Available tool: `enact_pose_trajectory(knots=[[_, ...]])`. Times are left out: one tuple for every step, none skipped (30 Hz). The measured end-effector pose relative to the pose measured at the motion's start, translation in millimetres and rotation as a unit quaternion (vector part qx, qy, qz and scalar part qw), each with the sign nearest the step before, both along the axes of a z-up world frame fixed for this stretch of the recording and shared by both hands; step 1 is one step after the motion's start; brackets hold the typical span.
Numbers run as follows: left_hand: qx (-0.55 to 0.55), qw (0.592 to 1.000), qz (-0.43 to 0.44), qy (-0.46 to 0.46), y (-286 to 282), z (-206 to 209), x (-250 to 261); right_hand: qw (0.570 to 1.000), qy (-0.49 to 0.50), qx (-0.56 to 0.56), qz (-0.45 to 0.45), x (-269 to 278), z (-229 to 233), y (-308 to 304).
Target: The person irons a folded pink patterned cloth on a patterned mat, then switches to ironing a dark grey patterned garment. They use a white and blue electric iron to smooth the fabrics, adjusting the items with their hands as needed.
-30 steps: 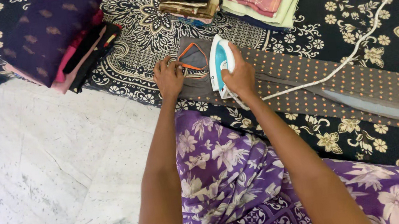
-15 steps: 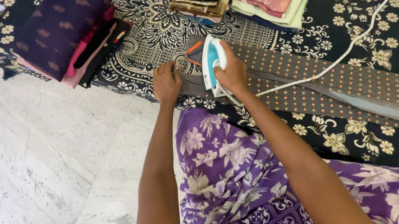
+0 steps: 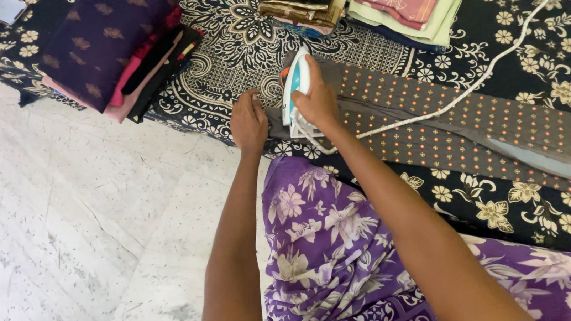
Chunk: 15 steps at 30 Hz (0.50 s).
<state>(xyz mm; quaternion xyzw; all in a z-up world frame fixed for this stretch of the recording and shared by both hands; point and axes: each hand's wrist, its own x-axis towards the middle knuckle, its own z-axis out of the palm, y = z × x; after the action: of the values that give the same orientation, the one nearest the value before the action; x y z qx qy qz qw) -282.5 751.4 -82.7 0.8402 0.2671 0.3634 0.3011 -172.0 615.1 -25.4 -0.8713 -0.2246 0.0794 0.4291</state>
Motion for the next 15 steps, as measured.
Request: enact_pose_trajectory(knots=[[-0.013, 1.0, -0.002, -0.003, 0, -1, -1, 0.999, 0.032, -0.009, -0.014, 3, -2, 2], [-0.026, 1.0, -0.003, -0.005, 1, -1, -2, 0.999, -0.007, 0.042, 0.001, 4, -5, 2], [-0.042, 0.999, 0.002, -0.002, 0, -1, -3, 0.995, -0.046, 0.093, 0.016, 3, -9, 1], [-0.057, 0.998, 0.007, 0.002, -1, -2, -2, 0.986, -0.085, 0.143, 0.031, 2, -10, 2], [-0.073, 0.997, 0.012, 0.005, -1, -2, -2, 0.978, -0.13, 0.157, 0.037, -4, -12, 0], [-0.064, 0.998, 0.009, -0.008, 1, -3, 0, 0.968, -0.178, 0.17, 0.046, -14, -11, -5], [-0.055, 0.998, 0.006, -0.02, 2, -4, 1, 0.956, -0.224, 0.184, 0.054, -23, -8, -9], [-0.046, 0.999, 0.003, -0.029, 3, -6, -1, 0.975, -0.154, 0.153, 0.036, -32, -4, -12], [-0.042, 0.999, 0.002, -0.011, 3, -8, -1, 0.989, -0.083, 0.12, 0.02, -40, 1, -13], [-0.036, 0.999, 0.001, 0.005, 4, -9, 2, 0.996, -0.013, 0.087, 0.007, -44, 5, -12], [-0.031, 0.999, 0.0, 0.021, 4, -9, 4, 0.997, -0.001, 0.071, 0.002, -43, 8, -9], [-0.013, 0.998, 0.002, 0.065, 4, -9, 6, 0.998, 0.009, 0.056, -0.004, -40, 7, -6], [0.004, 0.994, 0.005, 0.108, 4, -9, 8, 0.999, 0.02, 0.041, -0.01, -35, 3, -4], [0.019, 0.988, 0.006, 0.152, 3, -9, 10, 0.993, -0.096, 0.066, -0.009, -27, -4, 0], [0.021, 0.987, 0.004, 0.16, 4, -8, 12, 0.973, -0.21, 0.091, -0.006, -15, -11, 8]])
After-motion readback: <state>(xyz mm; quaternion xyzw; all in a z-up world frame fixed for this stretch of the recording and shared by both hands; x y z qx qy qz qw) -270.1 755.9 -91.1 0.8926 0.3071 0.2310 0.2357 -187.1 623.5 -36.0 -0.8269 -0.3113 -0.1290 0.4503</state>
